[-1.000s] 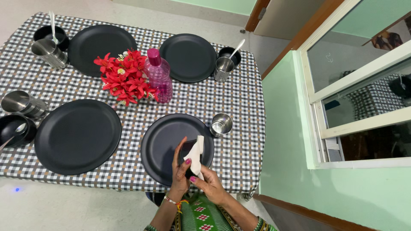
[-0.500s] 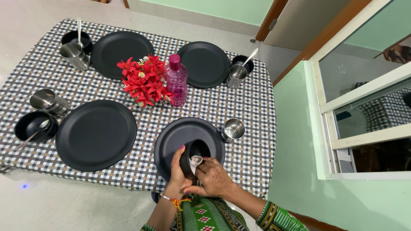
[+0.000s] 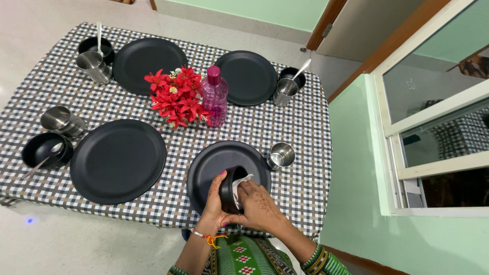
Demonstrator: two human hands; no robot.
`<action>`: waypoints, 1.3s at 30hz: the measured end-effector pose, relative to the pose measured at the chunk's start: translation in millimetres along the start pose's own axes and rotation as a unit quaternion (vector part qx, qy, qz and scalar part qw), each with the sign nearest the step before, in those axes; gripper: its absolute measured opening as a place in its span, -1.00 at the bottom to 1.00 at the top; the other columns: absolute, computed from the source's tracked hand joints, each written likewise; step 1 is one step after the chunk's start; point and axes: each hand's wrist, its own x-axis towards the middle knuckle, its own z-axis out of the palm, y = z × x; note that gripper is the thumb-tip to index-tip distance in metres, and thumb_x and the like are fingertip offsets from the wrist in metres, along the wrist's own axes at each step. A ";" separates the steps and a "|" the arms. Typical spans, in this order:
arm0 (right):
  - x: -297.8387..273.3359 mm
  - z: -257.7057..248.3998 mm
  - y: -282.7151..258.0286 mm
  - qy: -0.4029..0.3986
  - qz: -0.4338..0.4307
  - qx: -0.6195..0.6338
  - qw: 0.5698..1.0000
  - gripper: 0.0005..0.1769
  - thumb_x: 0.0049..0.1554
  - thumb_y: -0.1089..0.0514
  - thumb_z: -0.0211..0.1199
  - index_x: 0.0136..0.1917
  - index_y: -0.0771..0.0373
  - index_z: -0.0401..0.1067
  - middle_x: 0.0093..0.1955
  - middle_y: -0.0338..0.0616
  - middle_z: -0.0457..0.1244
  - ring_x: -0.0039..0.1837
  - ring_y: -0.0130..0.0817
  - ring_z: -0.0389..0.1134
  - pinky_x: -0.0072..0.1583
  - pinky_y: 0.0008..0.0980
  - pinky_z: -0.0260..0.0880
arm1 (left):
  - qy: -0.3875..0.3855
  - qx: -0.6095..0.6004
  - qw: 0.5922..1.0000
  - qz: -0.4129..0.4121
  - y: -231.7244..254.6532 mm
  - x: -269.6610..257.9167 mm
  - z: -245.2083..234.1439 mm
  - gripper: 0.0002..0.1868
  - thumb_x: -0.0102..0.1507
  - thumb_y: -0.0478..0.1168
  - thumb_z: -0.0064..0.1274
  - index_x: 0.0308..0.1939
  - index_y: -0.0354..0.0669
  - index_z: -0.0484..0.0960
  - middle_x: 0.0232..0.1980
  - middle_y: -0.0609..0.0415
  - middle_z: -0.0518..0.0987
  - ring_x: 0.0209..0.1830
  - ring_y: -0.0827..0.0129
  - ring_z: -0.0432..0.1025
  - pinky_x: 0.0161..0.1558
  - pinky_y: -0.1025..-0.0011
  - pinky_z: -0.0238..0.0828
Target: The person retrieves a cloth from a side table and then uses it to wipe down several plates, bowls, and spoons already set on a dining table.
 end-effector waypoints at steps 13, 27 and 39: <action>-0.4 24.9 78.0 0.088 -0.022 0.616 0.783 -0.22 -0.25 0.12 0.72 0.18 0.41 0.47 0.09 -0.11 0.42 0.10 -0.36 0.45 0.21 -0.28 0.50 | 0.060 -0.030 0.991 0.119 -7.3 35.8 -28.5 -0.46 0.24 0.22 0.01 0.04 -0.13 0.62 -0.02 -0.05 0.66 -0.02 0.17 0.59 0.13 0.10 0.49; 19.2 10.3 -0.6 0.348 0.002 0.075 0.934 -0.65 0.32 0.02 0.02 0.13 0.26 0.53 0.29 -0.06 0.36 0.32 -0.18 0.38 0.32 -0.07 0.34 | 0.048 0.399 0.841 0.362 -23.4 26.9 -30.6 -0.36 0.47 0.13 -0.24 -0.57 -0.22 0.47 -0.64 0.29 0.37 -0.59 0.64 0.21 -0.53 0.52 0.11; 37.4 118.0 63.0 0.293 0.274 0.842 0.362 -0.56 0.23 -0.12 0.02 0.19 0.17 0.47 0.11 -0.11 0.39 0.11 -0.24 0.43 0.18 -0.16 0.49 | 0.072 -0.034 0.961 0.264 -37.1 34.2 5.7 -0.49 0.40 0.10 -0.17 0.12 -0.29 0.55 0.07 0.02 0.66 -0.02 0.35 0.61 0.07 0.33 0.57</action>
